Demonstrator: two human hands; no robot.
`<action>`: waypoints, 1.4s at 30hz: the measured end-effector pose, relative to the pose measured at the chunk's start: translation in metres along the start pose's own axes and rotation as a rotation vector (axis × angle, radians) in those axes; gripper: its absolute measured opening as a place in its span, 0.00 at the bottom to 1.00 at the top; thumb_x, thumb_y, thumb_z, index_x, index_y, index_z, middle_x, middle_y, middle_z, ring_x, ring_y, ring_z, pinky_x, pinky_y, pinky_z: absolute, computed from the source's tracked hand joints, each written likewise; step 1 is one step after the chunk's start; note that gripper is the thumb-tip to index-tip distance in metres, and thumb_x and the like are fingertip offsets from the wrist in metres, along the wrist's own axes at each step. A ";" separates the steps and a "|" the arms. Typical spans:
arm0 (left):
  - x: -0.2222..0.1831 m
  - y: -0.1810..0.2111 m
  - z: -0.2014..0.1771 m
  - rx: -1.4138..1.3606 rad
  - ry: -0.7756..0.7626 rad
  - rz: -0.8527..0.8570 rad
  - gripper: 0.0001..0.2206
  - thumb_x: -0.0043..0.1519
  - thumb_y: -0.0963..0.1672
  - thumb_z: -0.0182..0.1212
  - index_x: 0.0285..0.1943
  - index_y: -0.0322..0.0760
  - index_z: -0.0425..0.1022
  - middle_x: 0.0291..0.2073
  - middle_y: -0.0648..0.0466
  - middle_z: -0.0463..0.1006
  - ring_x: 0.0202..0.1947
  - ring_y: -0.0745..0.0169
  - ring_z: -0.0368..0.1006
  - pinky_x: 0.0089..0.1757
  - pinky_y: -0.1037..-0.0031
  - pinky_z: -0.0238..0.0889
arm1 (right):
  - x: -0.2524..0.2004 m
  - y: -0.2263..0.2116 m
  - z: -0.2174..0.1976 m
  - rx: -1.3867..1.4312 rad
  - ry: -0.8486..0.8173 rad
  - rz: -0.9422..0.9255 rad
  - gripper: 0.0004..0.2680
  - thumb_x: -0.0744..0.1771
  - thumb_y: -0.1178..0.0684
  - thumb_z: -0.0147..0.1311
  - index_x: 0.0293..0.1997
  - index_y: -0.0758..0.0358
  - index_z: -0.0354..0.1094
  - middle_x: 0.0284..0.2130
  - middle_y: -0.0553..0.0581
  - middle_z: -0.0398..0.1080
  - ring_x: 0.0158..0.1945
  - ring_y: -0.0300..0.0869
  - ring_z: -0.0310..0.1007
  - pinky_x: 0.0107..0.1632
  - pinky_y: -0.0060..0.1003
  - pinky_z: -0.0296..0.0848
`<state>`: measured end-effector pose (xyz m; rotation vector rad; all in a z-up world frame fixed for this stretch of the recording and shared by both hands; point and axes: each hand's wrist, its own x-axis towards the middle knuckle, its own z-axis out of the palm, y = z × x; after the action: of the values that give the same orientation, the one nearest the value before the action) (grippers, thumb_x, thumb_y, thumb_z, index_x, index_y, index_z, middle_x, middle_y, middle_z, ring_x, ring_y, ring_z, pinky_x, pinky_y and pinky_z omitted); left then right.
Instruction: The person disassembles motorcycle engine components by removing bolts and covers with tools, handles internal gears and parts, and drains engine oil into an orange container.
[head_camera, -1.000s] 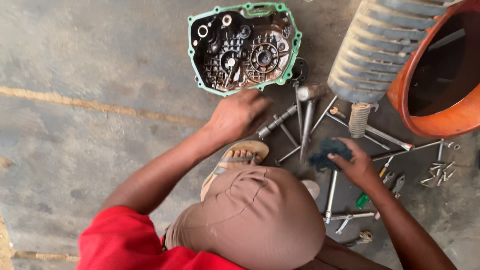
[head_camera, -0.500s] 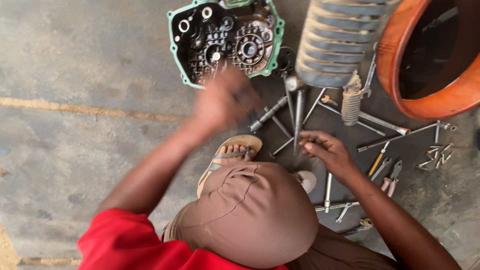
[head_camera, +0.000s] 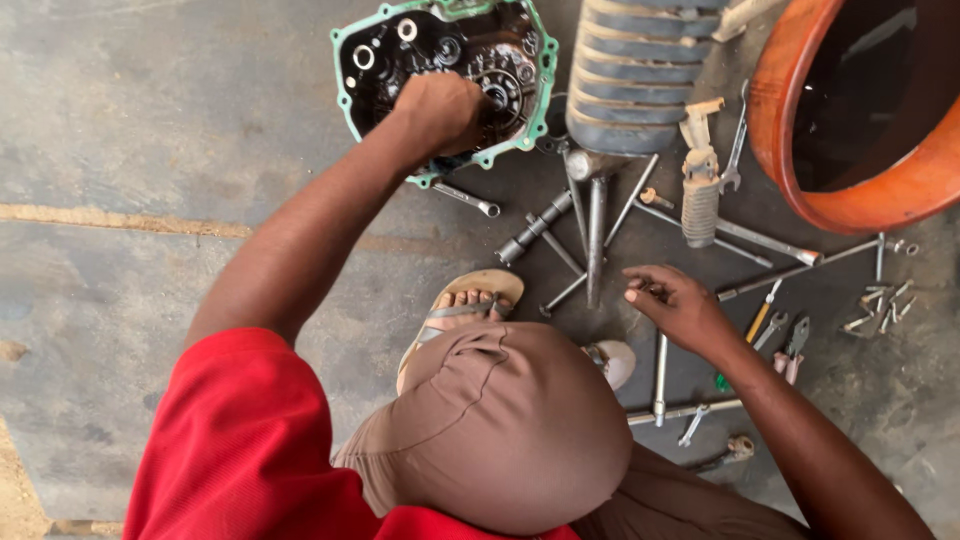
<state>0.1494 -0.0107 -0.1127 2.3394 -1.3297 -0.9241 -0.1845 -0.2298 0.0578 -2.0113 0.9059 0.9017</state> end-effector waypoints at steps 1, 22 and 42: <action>0.001 0.000 0.003 -0.002 -0.004 0.004 0.09 0.62 0.46 0.59 0.45 0.47 0.84 0.35 0.44 0.83 0.37 0.41 0.80 0.37 0.54 0.74 | 0.001 0.000 0.000 -0.008 -0.017 -0.037 0.15 0.66 0.50 0.59 0.58 0.58 0.73 0.43 0.55 0.75 0.42 0.38 0.76 0.44 0.34 0.75; -0.110 0.127 -0.057 -0.873 0.042 0.431 0.25 0.59 0.51 0.73 0.58 0.31 0.76 0.48 0.37 0.78 0.50 0.42 0.74 0.51 0.56 0.65 | -0.002 -0.045 0.012 0.872 -0.434 -0.069 0.21 0.64 0.48 0.61 0.65 0.48 0.63 0.53 0.59 0.73 0.54 0.43 0.77 0.54 0.41 0.77; -0.015 -0.016 0.004 -0.170 0.370 -0.373 0.10 0.54 0.47 0.66 0.32 0.33 0.80 0.30 0.40 0.80 0.33 0.40 0.78 0.38 0.54 0.72 | 0.022 0.029 0.023 0.370 -0.061 0.133 0.12 0.66 0.57 0.57 0.56 0.64 0.72 0.38 0.51 0.77 0.34 0.33 0.71 0.35 0.31 0.69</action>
<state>0.1518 0.0105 -0.1181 2.5066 -0.6606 -0.6213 -0.2038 -0.2312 0.0191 -1.6157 1.0938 0.7942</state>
